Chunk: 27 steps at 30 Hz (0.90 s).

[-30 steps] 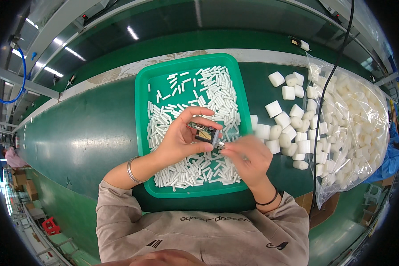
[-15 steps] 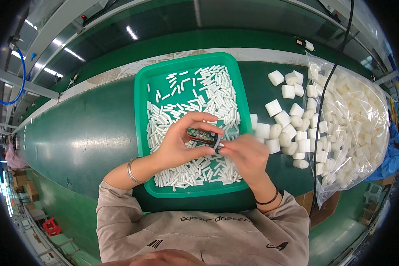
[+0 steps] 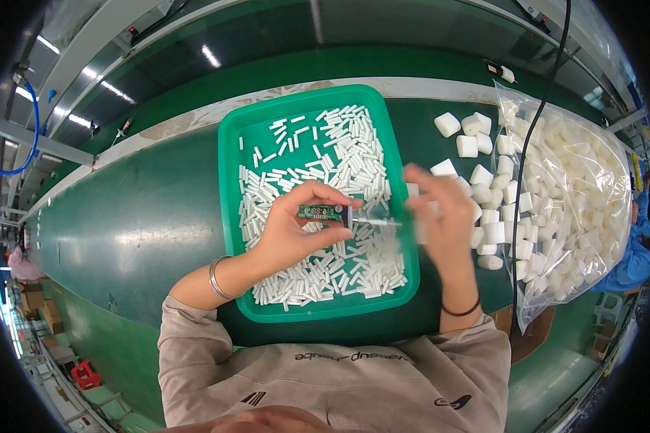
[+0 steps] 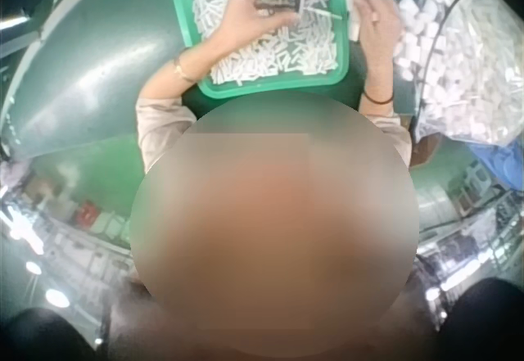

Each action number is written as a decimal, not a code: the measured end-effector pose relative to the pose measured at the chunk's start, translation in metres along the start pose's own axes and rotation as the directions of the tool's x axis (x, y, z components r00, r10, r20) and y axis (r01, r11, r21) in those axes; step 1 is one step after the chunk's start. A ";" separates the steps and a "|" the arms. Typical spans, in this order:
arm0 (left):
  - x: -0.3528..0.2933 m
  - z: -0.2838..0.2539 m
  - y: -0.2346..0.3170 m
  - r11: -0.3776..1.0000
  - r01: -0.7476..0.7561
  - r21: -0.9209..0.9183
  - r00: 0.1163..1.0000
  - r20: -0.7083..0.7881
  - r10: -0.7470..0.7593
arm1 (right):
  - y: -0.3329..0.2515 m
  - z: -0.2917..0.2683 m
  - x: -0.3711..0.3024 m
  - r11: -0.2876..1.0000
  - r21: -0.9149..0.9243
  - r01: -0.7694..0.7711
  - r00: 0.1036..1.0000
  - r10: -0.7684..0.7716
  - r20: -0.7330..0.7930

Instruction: The person assembles electronic components by inserting small white cylindrical parts into circuit boards and attaching plastic housings and foam buffers.

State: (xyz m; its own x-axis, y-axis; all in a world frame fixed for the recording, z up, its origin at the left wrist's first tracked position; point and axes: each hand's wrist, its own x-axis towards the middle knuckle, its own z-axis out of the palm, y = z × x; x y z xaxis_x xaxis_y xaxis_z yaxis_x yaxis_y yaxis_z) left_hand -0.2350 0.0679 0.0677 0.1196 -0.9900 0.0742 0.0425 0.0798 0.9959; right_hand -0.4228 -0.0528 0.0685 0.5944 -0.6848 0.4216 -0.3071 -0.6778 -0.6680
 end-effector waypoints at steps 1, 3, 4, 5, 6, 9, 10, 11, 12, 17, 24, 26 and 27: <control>0.001 0.001 0.001 0.999 0.013 -0.034 0.999 -0.032 -0.014 | -0.001 -0.006 0.006 0.976 -0.150 -0.161 0.983 0.145 -0.112; 0.006 -0.001 -0.001 0.994 0.055 -0.098 0.997 -0.050 -0.060 | 0.030 -0.011 0.010 0.684 -0.729 -0.020 0.989 -0.095 -0.116; 0.006 -0.002 -0.003 0.990 0.046 -0.137 0.996 -0.064 -0.055 | 0.036 -0.012 0.008 0.680 -0.733 -0.016 0.988 -0.101 -0.115; 0.007 -0.003 -0.005 0.984 0.037 -0.175 0.996 -0.078 -0.052 | 0.041 -0.011 0.005 0.609 -0.792 -0.050 0.999 0.043 -0.030; 0.008 -0.004 -0.007 0.982 0.002 -0.187 0.997 -0.082 -0.018 | 0.042 -0.010 0.005 0.531 -0.845 -0.071 0.979 0.198 0.042; 0.008 -0.007 -0.004 0.958 0.054 -0.281 0.991 -0.100 -0.085 | 0.034 -0.009 0.014 0.552 -0.828 -0.101 0.952 0.295 0.080; 0.009 -0.007 -0.008 0.964 0.023 -0.266 0.991 -0.121 -0.056 | 0.036 -0.007 0.016 0.553 -0.827 -0.101 0.952 0.295 0.081; 0.009 -0.007 -0.008 0.964 0.023 -0.265 0.991 -0.121 -0.056 | 0.038 -0.003 0.018 0.555 -0.830 -0.050 0.970 0.225 0.091; 0.009 -0.007 -0.007 0.961 0.028 -0.275 0.991 -0.117 -0.062 | 0.042 0.000 0.019 0.553 -0.833 0.000 0.983 0.153 0.103; 0.009 -0.007 -0.009 0.947 0.019 -0.319 0.992 -0.110 -0.057 | 0.047 0.003 0.022 0.636 -0.769 0.059 0.988 0.074 0.136; 0.006 -0.010 -0.010 0.936 0.003 -0.351 0.988 -0.143 -0.057 | -0.009 0.014 0.009 0.813 0.474 -0.338 0.940 0.266 0.213; 0.007 -0.009 -0.009 0.926 0.028 -0.375 0.993 -0.095 -0.069 | -0.007 0.020 -0.001 0.778 0.548 -0.308 0.951 0.246 0.186; 0.007 -0.008 -0.009 0.927 0.032 -0.374 0.993 -0.093 -0.072 | -0.009 0.021 -0.003 0.776 0.550 -0.310 0.951 0.249 0.185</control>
State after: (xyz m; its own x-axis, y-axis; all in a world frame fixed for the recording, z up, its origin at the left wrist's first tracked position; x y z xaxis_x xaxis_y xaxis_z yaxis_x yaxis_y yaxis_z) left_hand -0.2263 0.0609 0.0589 0.2077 -0.9782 -0.0024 0.4144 0.0858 0.9060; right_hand -0.4059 -0.0388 0.0607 0.6260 -0.7703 0.1216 -0.0139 -0.1670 -0.9859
